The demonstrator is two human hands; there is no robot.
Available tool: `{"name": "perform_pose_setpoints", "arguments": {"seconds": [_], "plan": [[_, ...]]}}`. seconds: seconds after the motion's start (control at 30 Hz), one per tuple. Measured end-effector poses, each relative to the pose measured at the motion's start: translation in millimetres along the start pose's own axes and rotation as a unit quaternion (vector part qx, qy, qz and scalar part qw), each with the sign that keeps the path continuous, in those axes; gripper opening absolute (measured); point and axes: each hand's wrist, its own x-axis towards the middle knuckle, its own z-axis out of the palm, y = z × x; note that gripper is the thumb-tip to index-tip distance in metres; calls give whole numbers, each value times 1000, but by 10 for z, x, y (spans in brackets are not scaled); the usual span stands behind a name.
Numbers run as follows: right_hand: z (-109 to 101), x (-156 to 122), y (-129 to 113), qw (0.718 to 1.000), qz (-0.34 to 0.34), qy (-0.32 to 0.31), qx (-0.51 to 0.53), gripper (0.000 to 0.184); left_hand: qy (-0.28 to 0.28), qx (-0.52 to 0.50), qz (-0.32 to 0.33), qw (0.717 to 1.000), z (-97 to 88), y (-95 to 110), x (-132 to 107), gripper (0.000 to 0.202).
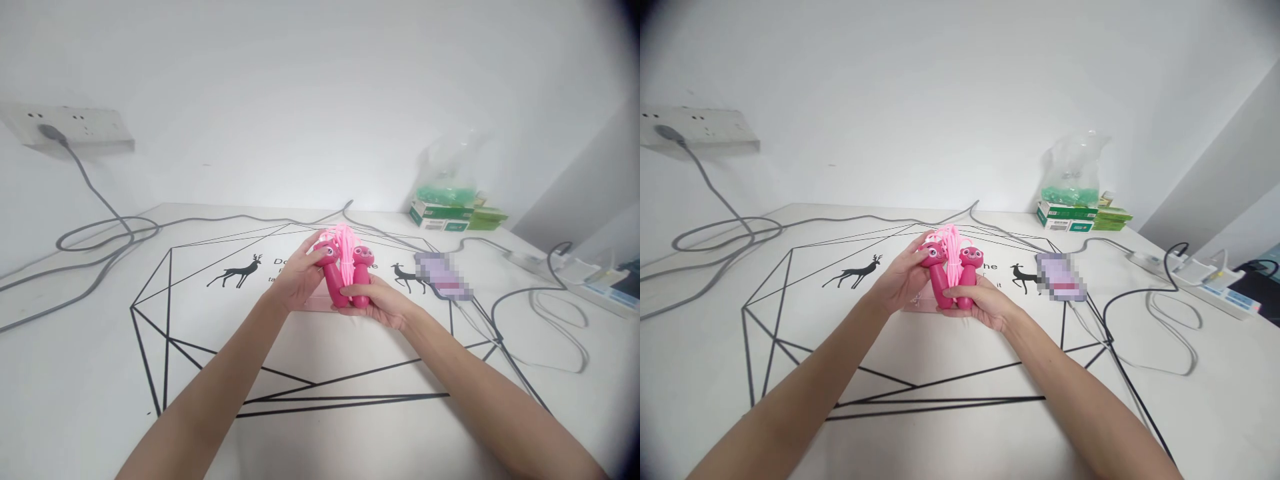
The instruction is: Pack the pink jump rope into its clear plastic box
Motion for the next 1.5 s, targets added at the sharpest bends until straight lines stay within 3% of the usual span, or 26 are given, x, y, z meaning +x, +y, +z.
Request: {"name": "perform_pose_setpoints", "arguments": {"seconds": [0.13,0.4,0.9,1.2,1.5], "plan": [[31,-21,3,1000,4,-12,-4,41,24,14,7,1000,22,-43,-9,46],[-29,-38,-17,995,2,-95,42,37,103,0,65,993,-18,-53,43,44],[-248,-75,-60,985,67,-162,1,44,42,25,13,999,-10,-4,-7,41],[-163,-60,-49,992,42,-118,-22,35,63,14,35,997,15,-65,-6,50],[-87,-71,-64,997,41,-66,-14,36,-11,22,24,999,57,-78,-57,55]]}}
